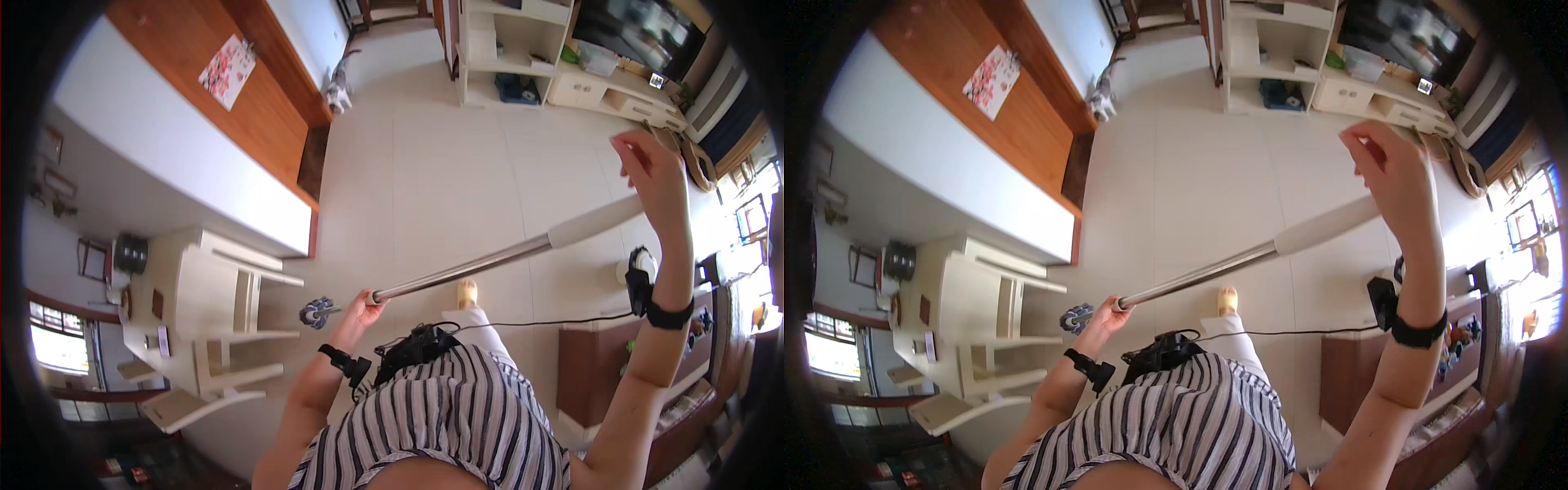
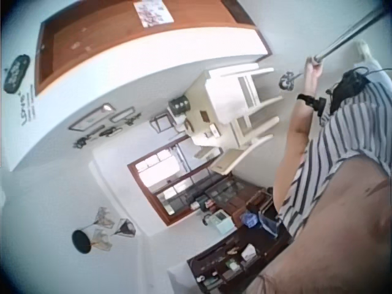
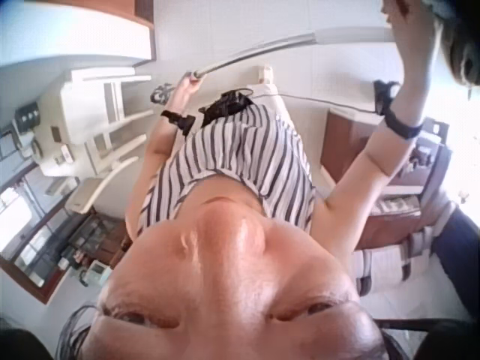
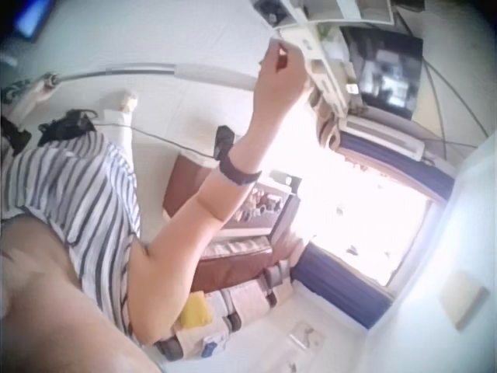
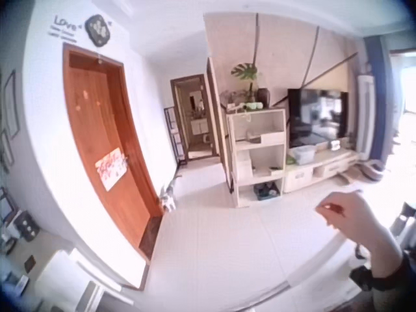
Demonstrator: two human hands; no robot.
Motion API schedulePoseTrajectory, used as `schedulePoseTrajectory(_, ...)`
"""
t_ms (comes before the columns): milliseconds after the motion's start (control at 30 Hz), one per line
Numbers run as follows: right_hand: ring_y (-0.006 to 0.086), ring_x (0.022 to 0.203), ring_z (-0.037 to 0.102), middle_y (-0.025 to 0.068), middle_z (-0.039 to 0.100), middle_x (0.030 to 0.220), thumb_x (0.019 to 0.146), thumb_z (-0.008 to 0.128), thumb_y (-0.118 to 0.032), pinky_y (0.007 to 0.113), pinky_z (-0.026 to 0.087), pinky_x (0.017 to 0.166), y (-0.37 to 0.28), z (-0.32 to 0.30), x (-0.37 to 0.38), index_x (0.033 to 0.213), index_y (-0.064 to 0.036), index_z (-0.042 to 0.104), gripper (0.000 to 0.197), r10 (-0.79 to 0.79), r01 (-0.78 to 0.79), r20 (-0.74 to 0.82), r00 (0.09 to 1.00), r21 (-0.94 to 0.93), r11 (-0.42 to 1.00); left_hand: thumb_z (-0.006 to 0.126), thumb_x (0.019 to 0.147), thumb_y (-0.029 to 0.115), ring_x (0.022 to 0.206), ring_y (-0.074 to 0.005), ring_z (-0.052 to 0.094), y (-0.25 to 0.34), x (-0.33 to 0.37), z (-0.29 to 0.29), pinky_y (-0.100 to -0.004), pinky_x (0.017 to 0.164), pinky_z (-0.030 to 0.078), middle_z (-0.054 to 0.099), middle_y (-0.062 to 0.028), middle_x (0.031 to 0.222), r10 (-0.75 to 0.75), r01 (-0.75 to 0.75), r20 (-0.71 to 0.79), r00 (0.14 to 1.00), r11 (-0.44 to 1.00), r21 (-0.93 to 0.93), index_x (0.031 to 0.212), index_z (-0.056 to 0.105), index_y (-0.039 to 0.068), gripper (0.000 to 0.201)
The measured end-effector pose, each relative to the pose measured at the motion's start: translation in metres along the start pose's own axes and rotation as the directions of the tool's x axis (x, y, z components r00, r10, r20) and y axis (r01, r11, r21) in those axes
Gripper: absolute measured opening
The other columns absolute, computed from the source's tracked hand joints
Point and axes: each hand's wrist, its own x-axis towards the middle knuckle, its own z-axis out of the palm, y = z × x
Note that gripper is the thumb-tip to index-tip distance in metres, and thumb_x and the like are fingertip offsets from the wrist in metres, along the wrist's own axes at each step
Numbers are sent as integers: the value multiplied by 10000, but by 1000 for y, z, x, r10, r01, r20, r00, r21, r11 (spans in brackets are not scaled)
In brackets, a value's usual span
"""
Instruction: Mopping the bathroom floor and adjacent hallway using a spin mop
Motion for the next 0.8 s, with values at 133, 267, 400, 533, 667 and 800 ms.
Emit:
schedulePoseTrajectory(133, 49, 493, 452, 1, 506, 562, 790, 556, -148, 176, 348, 458, -3, -14, 32, 867, -65, 601, 121, 18, -23, -160, 987, -30, 999, 511, 763, 72, 722, -251, 543, 17, 45, 75, -416, 727, 495, 521, -106, 751, 1, -4, 35, 999, 996, 89, 769, 454, 2, 90)
schedulePoseTrajectory(267, 35, 519, 439, -7, 520, 612, 827, 513, -134, 164, 340, 470, 9, -40, 71, 947, -66, 592, 159, -132, 94, -300, 945, -140, 986, 484, 792, 90, 701, -228, 545, 13, 77, 177, -378, 704, 509, 509, -96, 742, -34, 12, 104, 994, 978, 207, 778, 425, -4, 112)
schedulePoseTrajectory(400, 42, 558, 450, 16, 551, 693, 843, 495, -155, 166, 345, 492, 24, -50, 113, 1028, -72, 573, 217, -420, 222, -425, 802, -441, 870, 441, 819, 86, 620, -181, 528, 14, 112, 269, -309, 622, 514, 487, -73, 692, -30, -8, 145, 989, 968, 249, 759, 409, 11, 102)
schedulePoseTrajectory(533, 75, 524, 473, 60, 587, 697, 821, 521, -126, 194, 342, 424, 12, -35, 139, 842, -28, 610, 134, -593, 228, -507, 626, -608, 761, 435, 815, 82, 535, -129, 477, 40, 203, 280, -257, 525, 477, 444, -27, 615, -156, 46, 406, 901, 962, 268, 686, 390, 56, 139)
schedulePoseTrajectory(667, 179, 604, 552, 141, 589, 766, 832, 462, -61, 224, 417, 461, 10, -17, 150, 837, 9, 583, 140, -786, 214, -372, 494, -825, 524, 488, 788, 95, 664, -199, 572, 43, 224, 351, -273, 557, 510, 545, -104, 744, -131, 49, 243, 961, 947, 319, 799, 434, 14, 98)
schedulePoseTrajectory(800, 249, 696, 615, 204, 600, 822, 844, 461, -108, 262, 518, 587, 8, -7, 171, 824, 88, 593, 237, -798, 172, -413, 438, -833, 526, 456, 805, 115, 616, -171, 536, 55, 260, 416, -279, 548, 496, 505, -71, 680, -138, 72, 160, 977, 931, 358, 731, 402, 37, 120)
